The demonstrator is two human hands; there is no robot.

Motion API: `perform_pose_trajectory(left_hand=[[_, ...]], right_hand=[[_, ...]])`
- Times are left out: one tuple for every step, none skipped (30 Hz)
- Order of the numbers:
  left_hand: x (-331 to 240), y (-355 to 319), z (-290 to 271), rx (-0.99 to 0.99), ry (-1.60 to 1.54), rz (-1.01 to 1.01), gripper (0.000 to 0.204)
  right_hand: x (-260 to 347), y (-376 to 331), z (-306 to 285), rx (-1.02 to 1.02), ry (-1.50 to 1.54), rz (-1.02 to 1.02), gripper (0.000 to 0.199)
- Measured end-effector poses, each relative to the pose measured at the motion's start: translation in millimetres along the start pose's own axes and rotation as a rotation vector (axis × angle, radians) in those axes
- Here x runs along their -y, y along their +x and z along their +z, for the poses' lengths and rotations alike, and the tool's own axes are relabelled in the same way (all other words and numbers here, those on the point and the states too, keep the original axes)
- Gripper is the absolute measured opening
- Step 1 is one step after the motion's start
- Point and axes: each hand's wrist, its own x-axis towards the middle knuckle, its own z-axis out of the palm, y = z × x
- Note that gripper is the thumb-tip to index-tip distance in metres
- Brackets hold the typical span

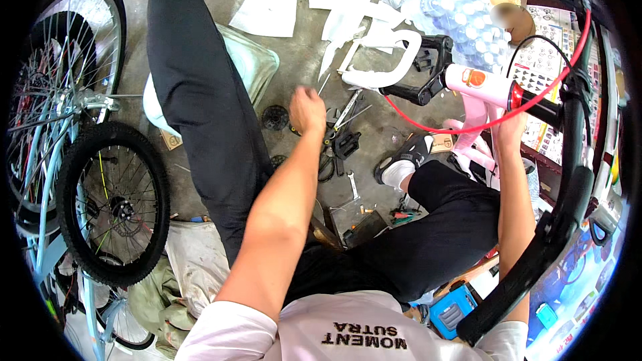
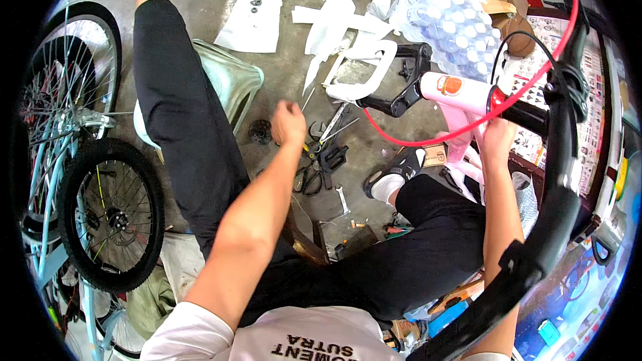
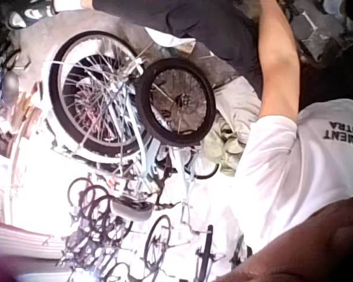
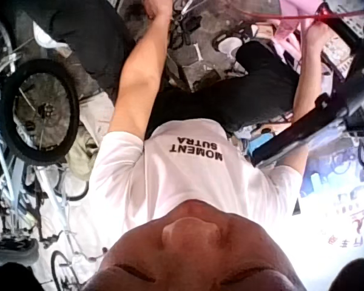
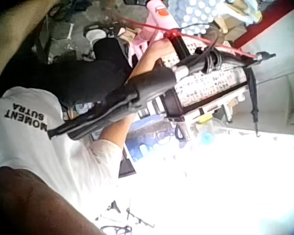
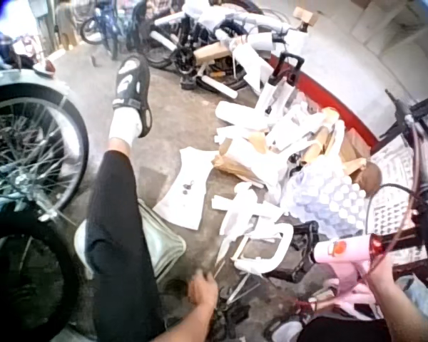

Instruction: The person assembles a pink bicycle by hand and using a tool. They remove white protective foam from the front fork, insert the fork into the bike frame, and use a hex key to tighten a bolt near the disc brake mechanism.

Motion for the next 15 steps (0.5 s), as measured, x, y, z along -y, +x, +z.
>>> perform_pose_trajectory(left_hand=[[12.0, -19.5, 2.9, 0.006, 0.024, -0.007, 0.027], [24.1, -40.2, 5.1, 0.018, 0.046, -0.014, 0.031], [34.1, -58.3, 7.7, 0.053, 0.045, -0.018, 0.033], [42.0, -73.6, 8.8, 0.083, 0.043, -0.026, 0.035], [48.2, -87.4, 11.0, 0.178, 0.077, -0.068, 0.037], [55.4, -96.3, 9.5, 0.226, 0.081, -0.045, 0.036], [57.8, -97.9, 11.4, 0.29, 0.143, -0.03, 0.035], [59.9, -99.6, 13.8, 0.356, 0.206, -0.015, 0.034], [61.3, -100.5, 12.6, 0.404, 0.267, 0.04, 0.033], [61.4, -99.9, 12.4, 0.454, 0.329, 0.096, 0.033], [62.7, -97.7, 15.3, 0.469, 0.331, 0.105, 0.032], [61.7, -94.0, 16.9, 0.485, 0.331, 0.116, 0.033], [62.6, -90.7, 17.0, 0.486, 0.337, 0.112, 0.033], [64.3, -87.1, 16.3, 0.498, 0.36, 0.118, 0.032], [63.1, -85.2, 16.7, 0.513, 0.378, 0.127, 0.032]], right_hand=[[6.4, 2.1, 2.1, -0.04, -0.087, -0.044, 0.039], [9.0, 4.3, 2.5, -0.079, -0.179, -0.087, 0.035], [-4.4, 7.9, 4.9, -0.091, -0.124, -0.047, 0.039], [-5.5, 8.5, 8.9, -0.114, -0.127, -0.153, 0.035], [-10.9, 8.7, 8.2, -0.075, -0.024, -0.035, 0.03], [-9.7, 9.6, 8.7, -0.05, 0.035, 0.019, 0.028], [-9.2, 10.8, 8.0, -0.03, 0.091, 0.075, 0.025], [-9.6, 12.2, 4.3, 0.022, 0.19, 0.177, 0.027], [-8.0, 11.4, 6.9, 0.022, 0.322, 0.253, 0.029], [-6.7, 12.0, 9.1, 0.011, 0.456, 0.329, 0.032], [-5.7, 14.0, 11.7, -0.01, 0.586, 0.403, 0.034], [-2.8, 15.7, 10.5, -0.02, 0.607, 0.413, 0.035], [0.2, 15.7, 9.9, -0.026, 0.627, 0.426, 0.036], [3.4, 14.8, 10.5, -0.03, 0.648, 0.44, 0.036], [2.6, 16.5, 9.0, -0.016, 0.424, 0.29, 0.037]])
